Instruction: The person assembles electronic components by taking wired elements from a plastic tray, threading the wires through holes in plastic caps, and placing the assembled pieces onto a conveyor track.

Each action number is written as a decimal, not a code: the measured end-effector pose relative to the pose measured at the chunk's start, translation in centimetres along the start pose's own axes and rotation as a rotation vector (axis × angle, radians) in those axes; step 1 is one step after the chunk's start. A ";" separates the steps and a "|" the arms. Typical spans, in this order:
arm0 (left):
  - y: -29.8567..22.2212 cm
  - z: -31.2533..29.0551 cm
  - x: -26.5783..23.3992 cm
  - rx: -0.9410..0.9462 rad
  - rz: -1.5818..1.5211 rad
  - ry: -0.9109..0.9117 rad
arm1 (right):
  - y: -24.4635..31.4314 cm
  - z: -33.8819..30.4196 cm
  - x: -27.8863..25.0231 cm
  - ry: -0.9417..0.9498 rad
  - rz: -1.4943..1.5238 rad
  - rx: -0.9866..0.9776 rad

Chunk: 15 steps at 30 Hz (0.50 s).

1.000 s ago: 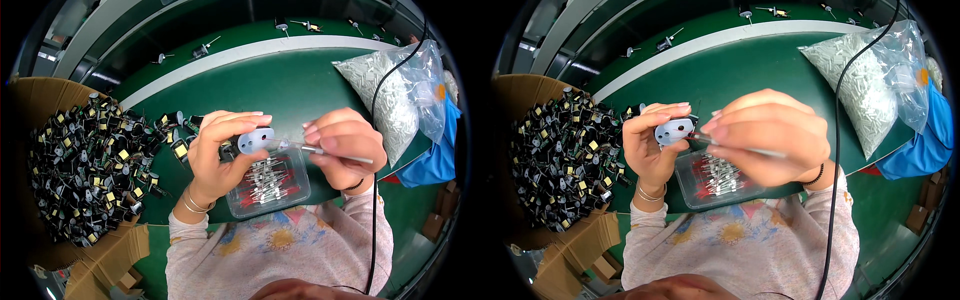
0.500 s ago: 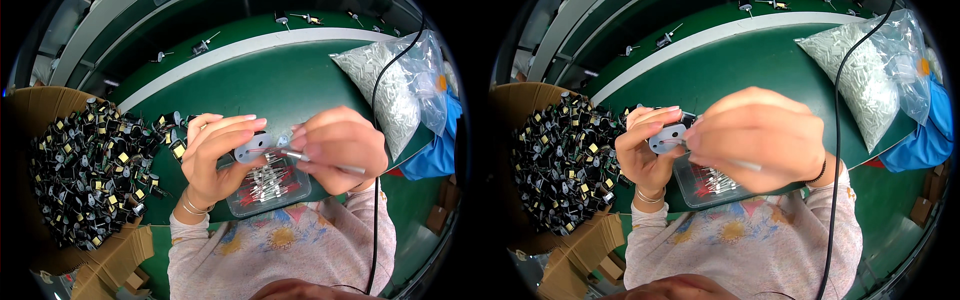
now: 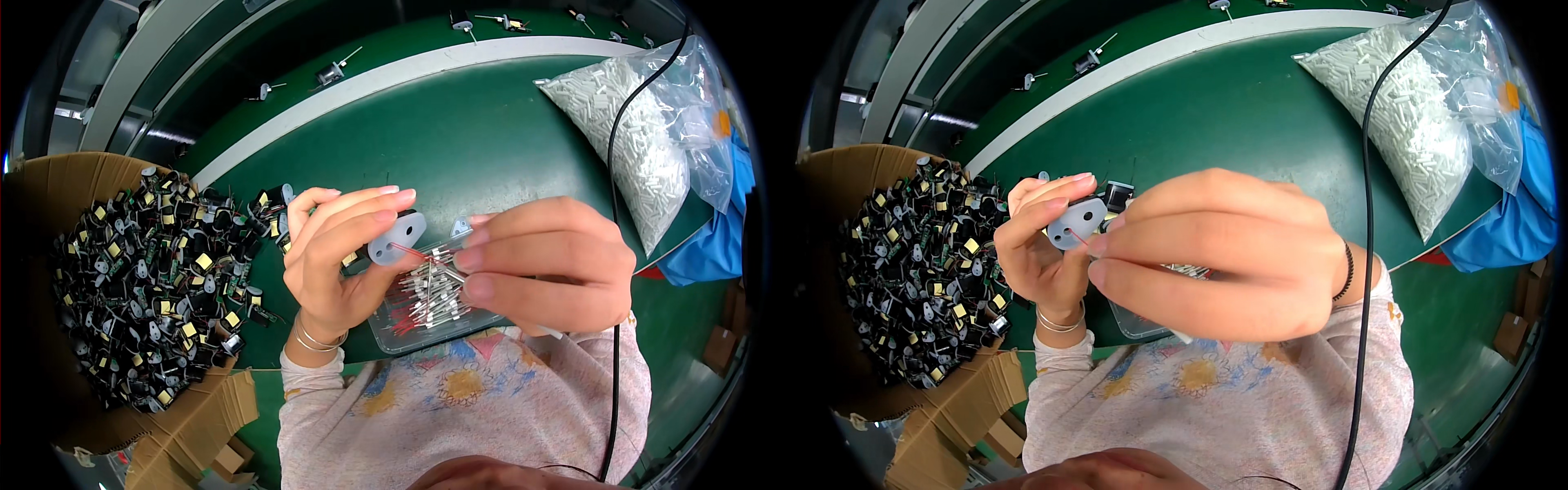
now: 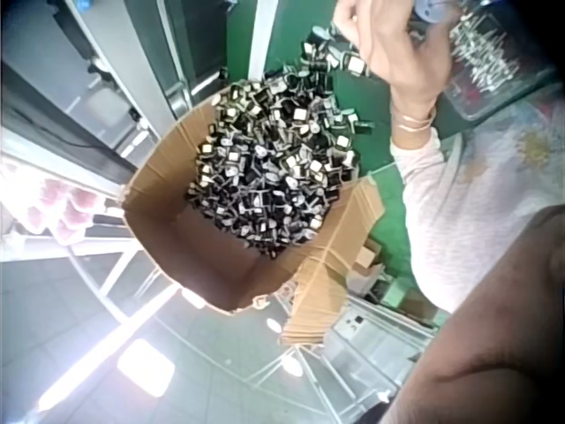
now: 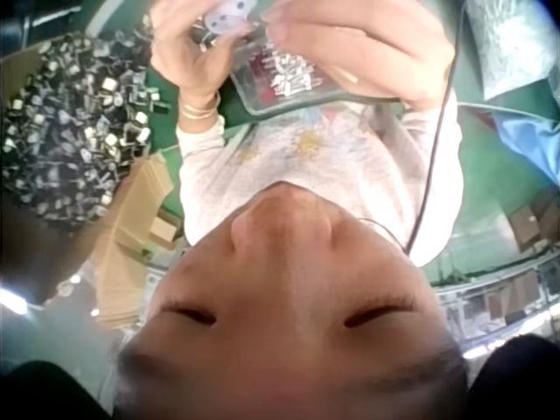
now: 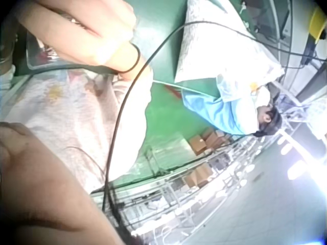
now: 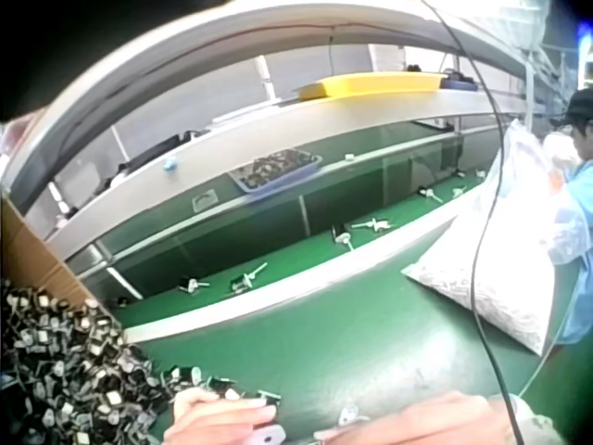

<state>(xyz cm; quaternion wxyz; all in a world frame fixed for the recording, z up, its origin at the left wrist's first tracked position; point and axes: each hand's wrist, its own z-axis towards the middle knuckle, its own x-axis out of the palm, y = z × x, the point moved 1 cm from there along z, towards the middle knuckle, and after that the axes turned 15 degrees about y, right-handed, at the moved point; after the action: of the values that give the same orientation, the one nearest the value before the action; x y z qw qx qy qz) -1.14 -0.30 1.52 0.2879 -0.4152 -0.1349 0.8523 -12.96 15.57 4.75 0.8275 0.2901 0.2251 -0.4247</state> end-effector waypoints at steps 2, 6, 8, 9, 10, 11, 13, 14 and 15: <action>0.0 -0.1 0.0 -0.005 0.000 -0.002 | 0.0 -0.1 0.1 -0.020 0.004 0.005; -0.1 -0.1 -0.1 0.000 -0.006 0.003 | 0.1 0.0 -0.1 -0.007 0.016 0.003; -0.1 -0.1 -0.1 -0.003 -0.008 0.002 | 0.0 0.1 -0.2 0.019 0.028 0.000; -0.1 -0.1 -0.1 -0.003 -0.006 0.002 | 0.0 0.1 -0.2 0.028 0.032 -0.002; -0.2 -0.1 -0.2 -0.007 0.003 0.006 | 0.1 0.1 -0.2 0.023 0.033 0.010; -0.2 -0.1 -0.2 -0.011 0.012 0.009 | 0.1 0.1 -0.1 0.021 0.034 0.015; -0.1 -0.2 -0.1 -0.009 0.012 -0.010 | 0.1 0.1 0.2 0.006 0.018 0.014; -0.1 -0.2 -0.1 -0.006 0.011 -0.029 | 0.1 0.0 0.3 0.000 0.010 0.011; -0.1 -0.3 -0.2 -0.006 0.014 -0.029 | 0.1 0.0 0.4 -0.006 0.003 0.006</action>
<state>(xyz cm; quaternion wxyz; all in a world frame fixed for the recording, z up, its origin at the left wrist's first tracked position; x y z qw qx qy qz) -0.78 -0.30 1.54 0.2787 -0.4046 -0.1390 0.8598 -12.65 15.39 4.58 0.8280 0.2917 0.2206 -0.4250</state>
